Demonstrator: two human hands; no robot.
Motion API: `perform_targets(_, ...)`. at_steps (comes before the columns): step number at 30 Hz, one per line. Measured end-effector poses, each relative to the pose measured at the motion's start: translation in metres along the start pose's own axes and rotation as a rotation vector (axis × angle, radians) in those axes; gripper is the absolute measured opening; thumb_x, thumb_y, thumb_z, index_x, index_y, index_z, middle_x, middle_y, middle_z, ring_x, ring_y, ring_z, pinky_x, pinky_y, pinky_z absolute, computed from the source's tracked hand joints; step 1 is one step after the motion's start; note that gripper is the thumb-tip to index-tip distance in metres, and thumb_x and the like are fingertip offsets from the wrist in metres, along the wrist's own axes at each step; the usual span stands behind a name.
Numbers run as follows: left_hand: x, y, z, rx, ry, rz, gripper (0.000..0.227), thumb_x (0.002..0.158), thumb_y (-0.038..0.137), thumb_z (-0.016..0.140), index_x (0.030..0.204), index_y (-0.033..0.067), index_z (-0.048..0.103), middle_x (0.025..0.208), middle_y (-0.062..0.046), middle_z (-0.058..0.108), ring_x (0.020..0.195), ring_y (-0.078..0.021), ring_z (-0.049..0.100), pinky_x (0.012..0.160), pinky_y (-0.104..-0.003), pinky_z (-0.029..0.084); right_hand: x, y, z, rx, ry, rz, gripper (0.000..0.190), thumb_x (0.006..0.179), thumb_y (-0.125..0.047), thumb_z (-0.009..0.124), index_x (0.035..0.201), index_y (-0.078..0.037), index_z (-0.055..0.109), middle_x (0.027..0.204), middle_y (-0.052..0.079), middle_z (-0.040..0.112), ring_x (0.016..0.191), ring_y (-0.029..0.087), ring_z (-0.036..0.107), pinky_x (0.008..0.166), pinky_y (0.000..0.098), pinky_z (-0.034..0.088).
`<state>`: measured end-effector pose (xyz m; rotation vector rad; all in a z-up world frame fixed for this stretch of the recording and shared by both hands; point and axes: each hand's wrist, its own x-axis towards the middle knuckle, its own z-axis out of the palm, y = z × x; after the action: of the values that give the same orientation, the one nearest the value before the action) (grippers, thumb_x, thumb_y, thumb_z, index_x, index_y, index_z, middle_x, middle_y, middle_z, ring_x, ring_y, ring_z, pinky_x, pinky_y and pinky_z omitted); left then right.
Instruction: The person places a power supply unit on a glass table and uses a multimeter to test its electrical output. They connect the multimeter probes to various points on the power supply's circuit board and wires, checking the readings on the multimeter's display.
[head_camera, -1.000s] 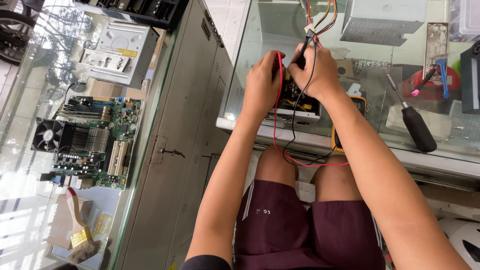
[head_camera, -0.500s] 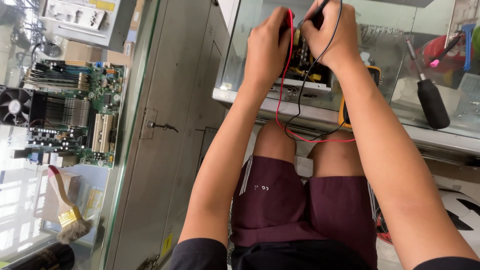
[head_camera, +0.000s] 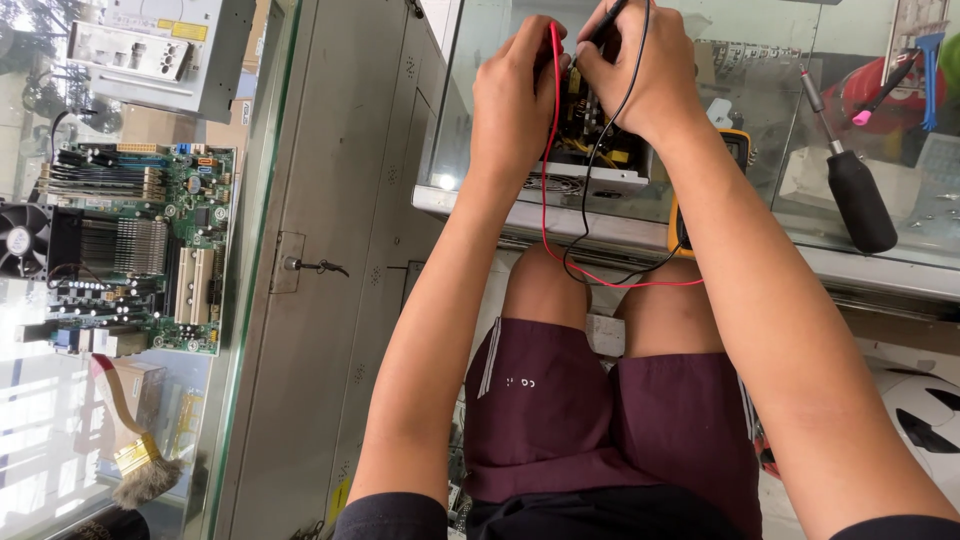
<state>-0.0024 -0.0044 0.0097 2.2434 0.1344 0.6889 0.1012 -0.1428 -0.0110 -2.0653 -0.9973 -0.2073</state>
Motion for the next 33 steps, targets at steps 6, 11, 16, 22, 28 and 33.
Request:
perform_targets(6,-0.001,0.002,-0.001,-0.034,0.011,0.041,0.009,0.098,0.007,0.057,0.103,0.0146,0.054,0.079,-0.003,0.063,0.062,-0.0180,0.048,0.056,-0.031,0.039,0.002,0.005,0.004,-0.101,-0.013,-0.011,0.007,0.092,-0.015,0.065,0.095,-0.016,0.072,0.081,0.001,0.071,0.076,0.027,0.067,0.057,0.0444,0.047)
perform_targets(11,0.000,0.004,-0.002,-0.013,0.013,0.007,0.005,0.098,0.012,0.056,0.101,0.0165,0.054,0.078,-0.001,0.063,0.065,-0.0190,0.049,0.059,-0.031,0.040,0.003,0.006,0.006,-0.135,-0.032,0.021,0.006,0.090,-0.016,0.065,0.092,-0.019,0.070,0.079,-0.001,0.069,0.078,0.028,0.067,0.057,0.0456,0.046)
perform_targets(16,0.000,0.004,-0.002,-0.026,0.022,0.026,0.008,0.096,0.008,0.057,0.098,0.0152,0.053,0.074,-0.001,0.060,0.063,-0.0183,0.045,0.058,-0.030,0.039,0.001,0.008,0.007,-0.117,-0.032,0.016,0.005,0.092,-0.015,0.066,0.092,-0.018,0.070,0.075,-0.002,0.068,0.071,0.026,0.066,0.054,0.0441,0.044)
perform_targets(22,0.000,0.004,-0.002,-0.030,0.023,0.032,0.010,0.095,0.006,0.058,0.097,0.0142,0.053,0.073,-0.001,0.059,0.063,-0.0176,0.046,0.059,-0.030,0.039,0.001,0.006,0.006,-0.108,-0.017,0.004,0.005,0.091,-0.015,0.066,0.092,-0.018,0.070,0.075,-0.002,0.067,0.069,0.024,0.064,0.055,0.0431,0.044)
perform_targets(28,0.000,0.004,-0.002,-0.026,0.043,0.049,0.010,0.095,0.007,0.061,0.097,0.0138,0.054,0.075,0.000,0.062,0.063,-0.0153,0.051,0.060,-0.029,0.042,0.001,0.000,0.002,-0.052,0.007,0.013,0.004,0.091,-0.013,0.066,0.092,-0.016,0.069,0.075,0.000,0.066,0.071,0.023,0.061,0.053,0.0422,0.044)
perform_targets(33,0.001,0.007,-0.003,-0.032,0.015,0.032,0.010,0.093,0.005,0.059,0.096,0.0134,0.054,0.074,0.000,0.057,0.063,-0.0166,0.042,0.059,-0.029,0.038,0.001,-0.003,0.001,-0.101,-0.007,0.026,0.006,0.087,-0.015,0.065,0.091,-0.018,0.068,0.084,-0.001,0.068,0.082,0.027,0.065,0.055,0.0460,0.046)
